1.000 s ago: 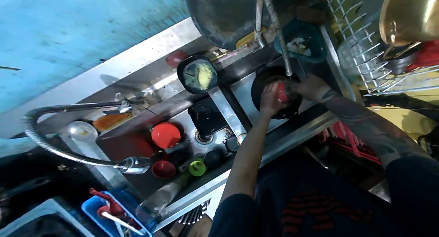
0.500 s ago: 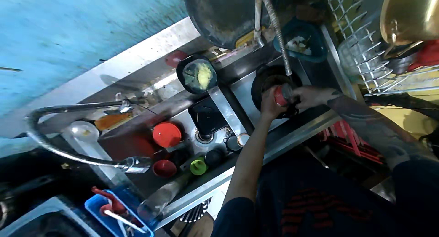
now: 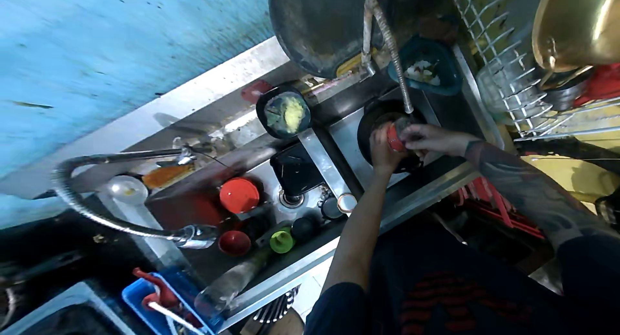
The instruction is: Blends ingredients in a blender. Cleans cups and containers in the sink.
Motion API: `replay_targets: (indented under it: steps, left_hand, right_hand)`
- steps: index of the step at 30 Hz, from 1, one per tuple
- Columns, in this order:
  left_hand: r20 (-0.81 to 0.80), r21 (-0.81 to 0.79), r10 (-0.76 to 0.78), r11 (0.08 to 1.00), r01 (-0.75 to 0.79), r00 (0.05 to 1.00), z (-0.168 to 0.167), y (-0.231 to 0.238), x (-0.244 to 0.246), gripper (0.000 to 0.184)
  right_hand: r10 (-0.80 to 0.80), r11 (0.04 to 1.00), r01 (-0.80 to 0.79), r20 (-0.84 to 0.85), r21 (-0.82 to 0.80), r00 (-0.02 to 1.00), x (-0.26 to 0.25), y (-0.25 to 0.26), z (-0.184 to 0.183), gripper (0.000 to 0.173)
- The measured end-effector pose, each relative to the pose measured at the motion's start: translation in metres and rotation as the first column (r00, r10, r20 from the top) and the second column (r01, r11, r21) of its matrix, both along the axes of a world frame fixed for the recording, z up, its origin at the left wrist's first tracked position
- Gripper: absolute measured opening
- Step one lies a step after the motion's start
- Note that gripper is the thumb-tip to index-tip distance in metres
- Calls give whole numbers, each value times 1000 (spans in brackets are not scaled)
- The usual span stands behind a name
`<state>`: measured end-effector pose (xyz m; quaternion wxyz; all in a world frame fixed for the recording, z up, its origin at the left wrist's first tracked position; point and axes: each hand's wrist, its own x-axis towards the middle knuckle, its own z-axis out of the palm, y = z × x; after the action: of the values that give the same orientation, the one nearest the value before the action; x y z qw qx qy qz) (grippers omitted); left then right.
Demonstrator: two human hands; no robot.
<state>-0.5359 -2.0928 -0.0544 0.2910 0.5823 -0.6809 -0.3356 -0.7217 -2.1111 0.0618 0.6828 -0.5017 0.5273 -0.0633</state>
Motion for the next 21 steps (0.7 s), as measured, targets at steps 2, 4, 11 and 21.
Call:
replay_targets:
  steps: [2,4,11,21]
  left_hand:
    - [-12,0,-2,1000,2,1000,-2,1,4,97]
    - [-36,52,-43,998,45,998,-1,2,8,98]
    - [-168,251,-40,965,82,985,-2,-3,2,108]
    - [-508,498,-80,785,368,858,9,5,1,109]
  right_hand:
    - [176,956,-203,-138,-213,975,-9,-4,-14,28]
    - [415,722,-575,-425,-384,805,-31,-14,-27,30]
    - [462,674,-670,-531,-310,710,-28,-23,-14,31]
    - [619,603,-766,-476,-222,625,-35,-48,15,38]
